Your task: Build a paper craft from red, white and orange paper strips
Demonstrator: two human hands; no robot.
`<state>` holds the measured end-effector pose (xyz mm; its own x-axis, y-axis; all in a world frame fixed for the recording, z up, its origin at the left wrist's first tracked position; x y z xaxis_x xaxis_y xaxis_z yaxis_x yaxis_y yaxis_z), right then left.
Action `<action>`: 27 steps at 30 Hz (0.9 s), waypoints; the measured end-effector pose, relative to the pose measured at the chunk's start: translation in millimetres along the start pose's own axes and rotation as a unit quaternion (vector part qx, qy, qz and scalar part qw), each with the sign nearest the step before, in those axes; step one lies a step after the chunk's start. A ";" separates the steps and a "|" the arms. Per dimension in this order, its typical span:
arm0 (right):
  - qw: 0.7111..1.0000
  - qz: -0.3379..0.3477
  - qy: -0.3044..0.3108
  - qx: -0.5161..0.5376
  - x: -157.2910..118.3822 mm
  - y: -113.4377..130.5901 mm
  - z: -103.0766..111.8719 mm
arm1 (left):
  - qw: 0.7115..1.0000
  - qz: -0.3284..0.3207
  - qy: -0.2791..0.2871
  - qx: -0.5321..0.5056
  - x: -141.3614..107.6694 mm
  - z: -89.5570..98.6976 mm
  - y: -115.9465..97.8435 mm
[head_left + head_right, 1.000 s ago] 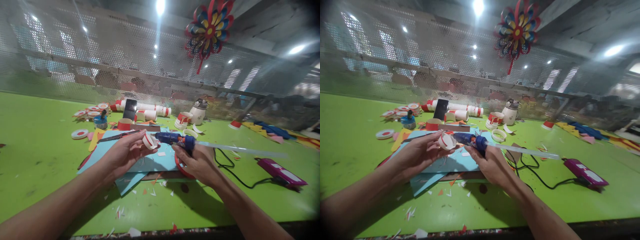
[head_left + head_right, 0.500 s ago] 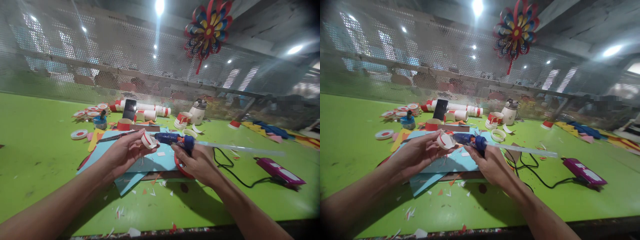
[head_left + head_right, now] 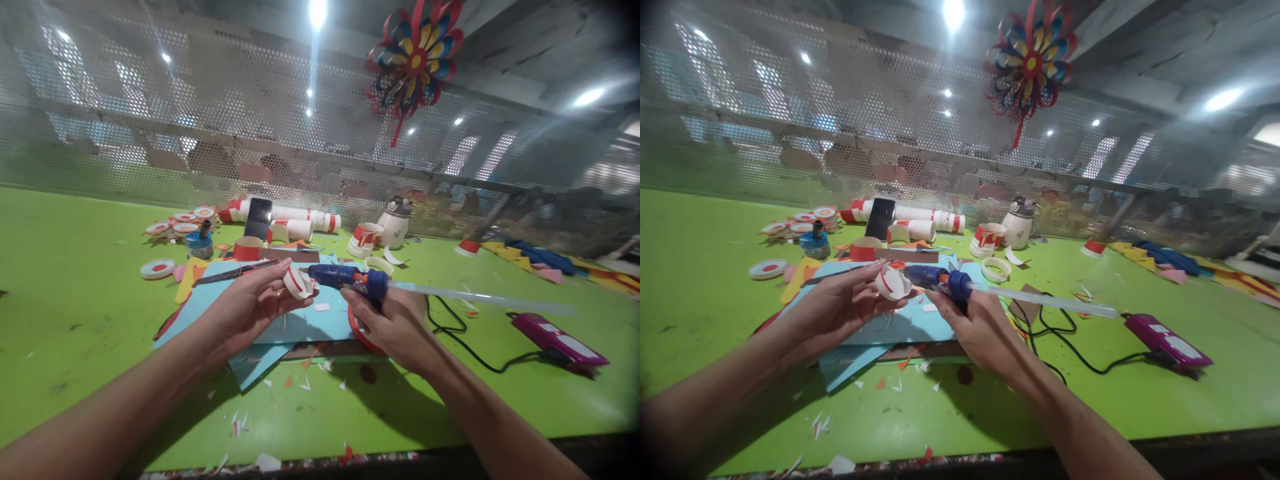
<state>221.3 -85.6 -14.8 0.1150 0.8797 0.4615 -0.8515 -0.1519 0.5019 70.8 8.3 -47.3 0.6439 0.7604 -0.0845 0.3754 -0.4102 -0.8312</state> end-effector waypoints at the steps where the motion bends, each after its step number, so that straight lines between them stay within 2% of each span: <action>1: 1.000 0.001 0.001 0.001 0.2 0.2 -0.6 | 1.000 0.001 0.002 0.000 -0.3 -0.3 0.3; 9: 1.000 0.005 0.010 0.006 1.0 1.0 -1.1 | 1.000 0.011 0.005 0.008 -1.5 0.2 1.8; 27: 1.000 -0.010 -0.014 -0.019 1.3 -0.1 5.5 | 1.000 0.005 -0.021 0.005 -2.1 -0.3 -2.0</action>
<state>224.3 -87.0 -10.2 0.1450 0.8697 0.4719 -0.8682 -0.1169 0.4823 68.9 7.3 -45.3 0.6183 0.7774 -0.1152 0.3625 -0.4121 -0.8359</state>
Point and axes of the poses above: each hand's wrist, its own x-axis towards the middle knuckle, its own z-axis out of the back of the hand, y = z × x, the point moved 6 cm from there along x, towards the middle knuckle
